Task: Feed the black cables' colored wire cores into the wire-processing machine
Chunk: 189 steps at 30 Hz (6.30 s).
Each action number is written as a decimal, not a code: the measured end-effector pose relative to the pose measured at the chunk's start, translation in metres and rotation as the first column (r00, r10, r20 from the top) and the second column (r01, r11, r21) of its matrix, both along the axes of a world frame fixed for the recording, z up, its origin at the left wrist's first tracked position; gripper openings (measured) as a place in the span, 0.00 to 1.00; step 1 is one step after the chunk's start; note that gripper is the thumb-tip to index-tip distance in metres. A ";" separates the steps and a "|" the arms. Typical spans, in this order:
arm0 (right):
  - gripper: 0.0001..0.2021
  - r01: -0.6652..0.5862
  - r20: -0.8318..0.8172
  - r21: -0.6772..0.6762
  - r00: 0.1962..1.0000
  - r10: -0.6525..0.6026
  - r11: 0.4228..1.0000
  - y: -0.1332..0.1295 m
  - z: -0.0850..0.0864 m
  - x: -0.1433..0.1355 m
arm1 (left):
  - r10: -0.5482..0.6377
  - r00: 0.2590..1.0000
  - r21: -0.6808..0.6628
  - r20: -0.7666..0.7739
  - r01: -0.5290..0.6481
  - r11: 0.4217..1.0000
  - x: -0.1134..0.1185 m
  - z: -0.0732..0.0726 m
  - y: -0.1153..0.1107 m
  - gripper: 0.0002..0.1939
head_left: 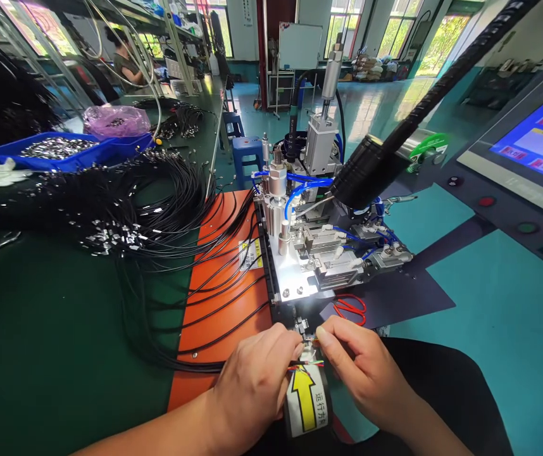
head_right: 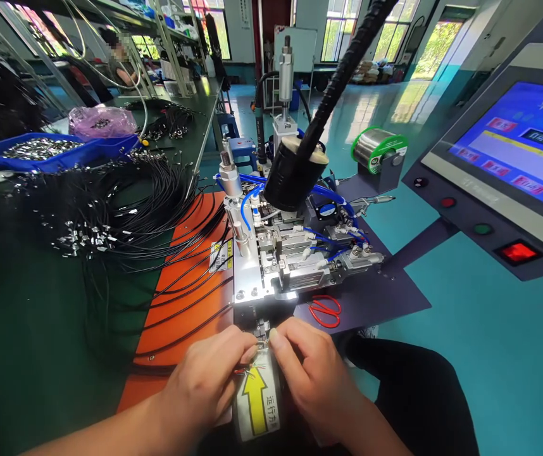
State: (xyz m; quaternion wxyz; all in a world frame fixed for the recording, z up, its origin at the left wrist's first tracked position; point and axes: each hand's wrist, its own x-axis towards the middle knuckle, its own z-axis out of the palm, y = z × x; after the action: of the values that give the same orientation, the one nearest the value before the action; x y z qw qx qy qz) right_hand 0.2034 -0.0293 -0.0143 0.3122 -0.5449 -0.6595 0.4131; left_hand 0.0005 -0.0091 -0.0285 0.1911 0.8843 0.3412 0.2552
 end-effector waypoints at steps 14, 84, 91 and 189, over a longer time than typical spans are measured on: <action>0.19 0.071 -0.086 -0.116 0.993 -0.081 0.991 0.016 -0.022 -0.006 | 0.054 0.995 -0.045 0.078 -0.051 0.998 -0.007 0.006 0.004 0.15; 0.10 0.109 -0.422 -0.319 0.873 -0.244 0.942 0.002 -0.031 0.000 | 0.065 0.998 0.227 0.004 -0.065 0.972 -0.010 -0.001 0.002 0.20; 0.07 0.202 -0.372 -0.156 0.895 -0.247 0.967 0.005 -0.025 -0.008 | 0.033 0.999 0.085 0.034 -0.036 0.996 -0.007 0.006 0.004 0.18; 0.13 0.269 -0.212 -0.215 0.926 -0.314 0.939 0.011 -0.029 -0.017 | 0.125 0.992 -0.059 0.015 -0.124 0.991 -0.006 0.002 0.008 0.14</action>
State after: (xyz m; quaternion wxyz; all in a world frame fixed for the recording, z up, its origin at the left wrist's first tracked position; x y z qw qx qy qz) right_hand 0.1867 -0.0184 -0.0432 0.3976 -0.6086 -0.4871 0.4840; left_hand -0.0050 -0.0016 -0.0265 0.2035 0.8529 0.4012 0.2651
